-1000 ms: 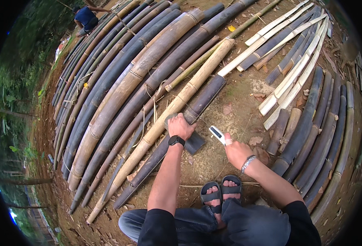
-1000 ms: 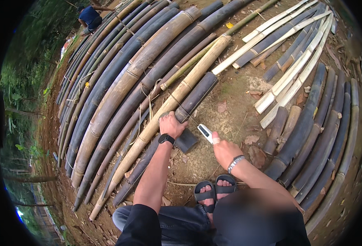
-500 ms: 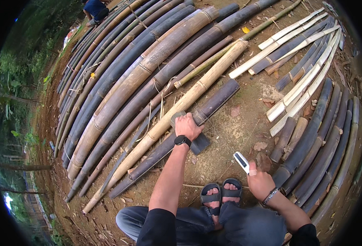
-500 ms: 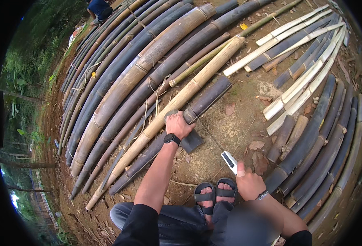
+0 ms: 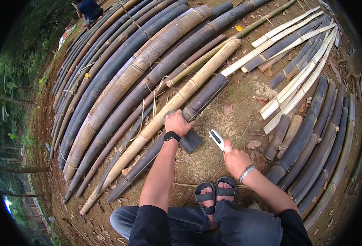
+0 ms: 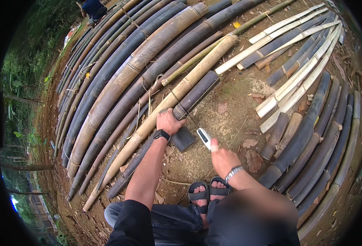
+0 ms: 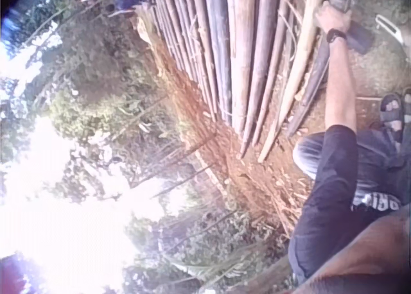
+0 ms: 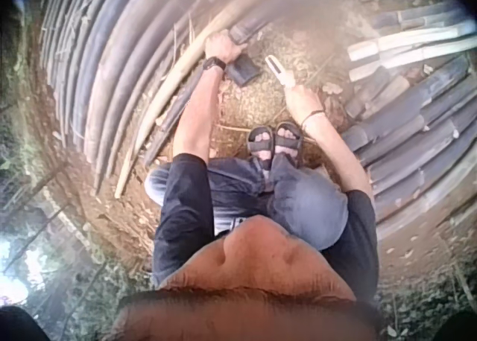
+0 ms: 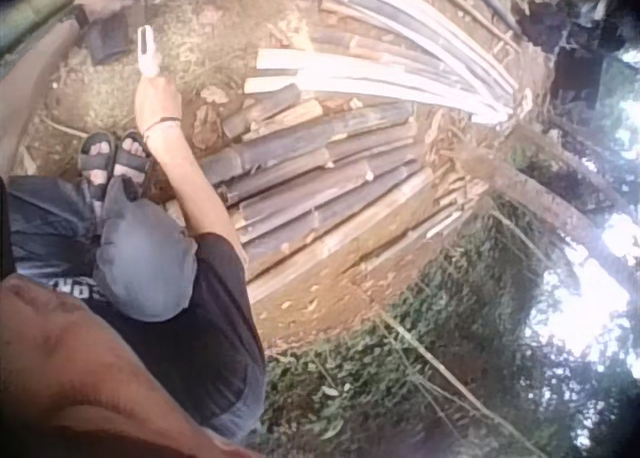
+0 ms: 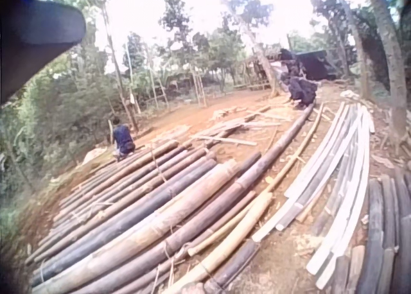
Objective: The person saws through a bamboo pole using a hand saw, then lifts the sectioned pole.
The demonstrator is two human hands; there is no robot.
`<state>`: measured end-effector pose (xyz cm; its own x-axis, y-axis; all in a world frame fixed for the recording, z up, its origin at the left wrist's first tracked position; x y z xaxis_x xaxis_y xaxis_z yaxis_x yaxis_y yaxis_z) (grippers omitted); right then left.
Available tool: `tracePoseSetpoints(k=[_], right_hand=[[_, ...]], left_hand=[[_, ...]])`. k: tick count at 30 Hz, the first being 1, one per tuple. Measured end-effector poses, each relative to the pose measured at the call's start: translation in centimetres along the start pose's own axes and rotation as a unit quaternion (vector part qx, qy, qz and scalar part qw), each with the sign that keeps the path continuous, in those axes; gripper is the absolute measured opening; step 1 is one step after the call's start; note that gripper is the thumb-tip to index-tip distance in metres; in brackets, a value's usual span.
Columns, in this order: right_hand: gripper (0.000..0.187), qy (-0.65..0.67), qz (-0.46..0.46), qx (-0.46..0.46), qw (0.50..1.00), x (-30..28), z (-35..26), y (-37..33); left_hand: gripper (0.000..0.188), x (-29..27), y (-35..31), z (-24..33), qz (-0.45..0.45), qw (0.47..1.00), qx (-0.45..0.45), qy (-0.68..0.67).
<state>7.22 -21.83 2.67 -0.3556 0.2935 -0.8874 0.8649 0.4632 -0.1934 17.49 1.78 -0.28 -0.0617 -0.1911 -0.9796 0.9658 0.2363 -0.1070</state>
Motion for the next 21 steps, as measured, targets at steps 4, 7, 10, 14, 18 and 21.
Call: tracePoseSetpoints(k=[4, 7, 10, 14, 18, 21], right_hand=[[0.039, -0.003, -0.076, 0.025, 0.997, -2.2, 1.3, -6.3], [0.042, 0.025, 0.009, -0.018, 0.999, -0.8, -0.4, 1.4], [0.043, 0.031, -0.038, 0.013, 0.999, -0.7, -1.4, -0.7], [0.045, 0.015, -0.067, 0.02, 0.997, -1.4, 0.2, -4.0], [0.046, 0.021, -0.016, 0.01, 1.0, -0.6, -1.1, 0.7], [0.046, 0.013, -0.059, 0.019, 0.998, -1.3, -1.1, -3.6]], left_hand=[[0.06, -0.2, -1.2, -0.9, 0.037, 0.999, 0.0, 0.027], [0.06, -0.4, -0.4, 0.6, 0.072, 0.997, 0.03, -0.003], [0.059, -0.4, -0.3, -0.9, 0.041, 0.999, 0.015, -0.001], [0.058, 0.1, -0.7, -0.8, 0.026, 0.999, 0.003, 0.02], [0.061, 0.2, -0.1, 0.1, 0.038, 0.999, 0.023, 0.012], [0.063, 0.2, -0.3, -1.8, 0.022, 1.0, -0.004, 0.007]])
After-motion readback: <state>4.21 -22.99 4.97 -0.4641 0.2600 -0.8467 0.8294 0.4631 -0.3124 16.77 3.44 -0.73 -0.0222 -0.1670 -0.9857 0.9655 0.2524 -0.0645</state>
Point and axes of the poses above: each hand's wrist, its own y-axis towards the middle knuckle, its own x-axis out of the palm, z = x × y, the point moved 10 cm from there along y, towards the middle knuckle, and after that the axes turned 8 degrees about z, right-handed, at the moved point
